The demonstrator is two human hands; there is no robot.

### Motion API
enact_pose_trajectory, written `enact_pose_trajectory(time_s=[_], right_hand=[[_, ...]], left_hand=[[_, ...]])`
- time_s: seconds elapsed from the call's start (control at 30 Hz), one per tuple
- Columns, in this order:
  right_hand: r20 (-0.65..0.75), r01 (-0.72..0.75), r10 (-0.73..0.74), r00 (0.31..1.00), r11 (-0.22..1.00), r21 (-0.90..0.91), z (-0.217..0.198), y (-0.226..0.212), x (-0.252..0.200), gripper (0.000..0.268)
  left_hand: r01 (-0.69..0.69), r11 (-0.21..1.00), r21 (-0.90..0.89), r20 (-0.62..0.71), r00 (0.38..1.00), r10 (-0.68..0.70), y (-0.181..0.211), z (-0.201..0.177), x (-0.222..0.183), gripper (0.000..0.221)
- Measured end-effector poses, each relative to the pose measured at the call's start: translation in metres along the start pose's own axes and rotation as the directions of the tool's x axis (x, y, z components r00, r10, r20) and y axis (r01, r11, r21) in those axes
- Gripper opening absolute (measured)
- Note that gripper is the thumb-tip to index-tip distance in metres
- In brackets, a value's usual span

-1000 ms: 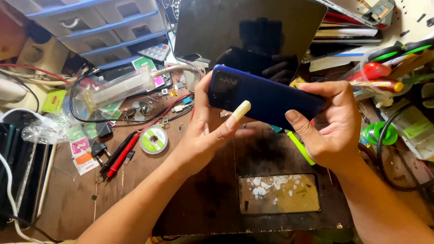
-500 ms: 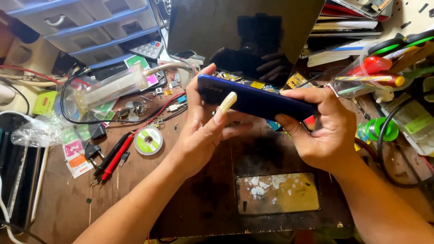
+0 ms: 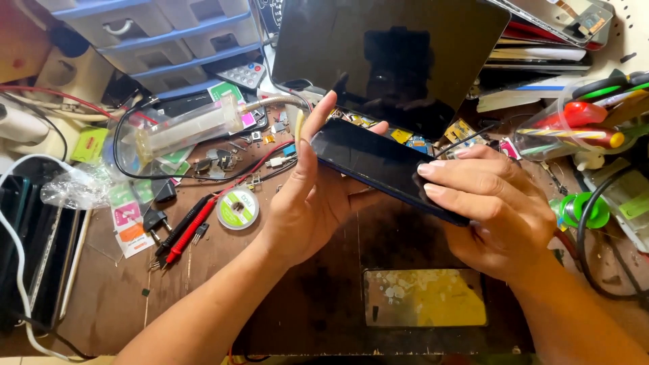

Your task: Opening the back casing of a smartphone using fingernails and a small prying tool on a repair bench.

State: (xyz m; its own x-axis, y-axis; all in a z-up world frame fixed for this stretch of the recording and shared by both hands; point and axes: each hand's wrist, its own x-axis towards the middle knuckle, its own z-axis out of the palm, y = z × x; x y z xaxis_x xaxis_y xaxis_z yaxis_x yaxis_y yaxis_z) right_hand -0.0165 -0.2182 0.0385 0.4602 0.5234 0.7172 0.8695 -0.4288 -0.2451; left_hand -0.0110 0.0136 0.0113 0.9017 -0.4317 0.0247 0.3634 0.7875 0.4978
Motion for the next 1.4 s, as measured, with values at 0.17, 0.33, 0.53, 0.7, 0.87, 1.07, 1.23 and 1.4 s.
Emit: enact_pose_trajectory(time_s=[0.17,0.33,0.53,0.7,0.87,1.07,1.23,1.4], right_hand=[[0.014,-0.010,0.010,1.000,1.000,-0.002,0.001,-0.001,0.000,0.009],[0.014,-0.025,0.025,1.000,1.000,-0.016,0.000,-0.002,0.006,0.013],[0.024,-0.045,0.045,0.999,0.999,-0.002,0.000,0.001,0.002,0.019],[0.014,-0.071,0.071,0.997,0.997,0.001,0.001,0.001,0.002,0.027],[0.055,-0.145,0.146,0.988,0.989,-0.023,-0.003,0.000,0.000,0.045],[0.120,-0.278,0.282,0.952,0.959,-0.044,-0.004,0.002,-0.001,0.063],[0.184,-0.445,0.448,0.875,0.894,-0.059,-0.005,0.005,-0.017,0.082],[0.125,-0.397,0.404,0.906,0.914,-0.083,-0.004,0.007,-0.025,0.087]], left_hand=[[-0.030,0.999,0.044,-0.024,0.999,0.031,-0.006,-0.007,0.002,0.070],[-0.077,0.992,0.103,-0.027,0.996,0.080,-0.006,-0.005,0.002,0.077],[-0.120,0.981,0.152,-0.039,0.991,0.128,-0.008,-0.007,0.002,0.078],[-0.138,0.976,0.167,-0.049,0.988,0.148,-0.007,-0.008,0.002,0.075],[-0.156,0.977,0.143,-0.055,0.985,0.166,-0.006,-0.006,0.001,0.075],[-0.159,0.979,0.128,-0.037,0.986,0.165,-0.005,-0.004,-0.001,0.074],[-0.171,0.982,0.078,0.004,0.985,0.171,-0.003,-0.003,-0.003,0.071],[-0.147,0.989,0.022,-0.013,0.989,0.147,-0.004,-0.001,-0.002,0.070]])
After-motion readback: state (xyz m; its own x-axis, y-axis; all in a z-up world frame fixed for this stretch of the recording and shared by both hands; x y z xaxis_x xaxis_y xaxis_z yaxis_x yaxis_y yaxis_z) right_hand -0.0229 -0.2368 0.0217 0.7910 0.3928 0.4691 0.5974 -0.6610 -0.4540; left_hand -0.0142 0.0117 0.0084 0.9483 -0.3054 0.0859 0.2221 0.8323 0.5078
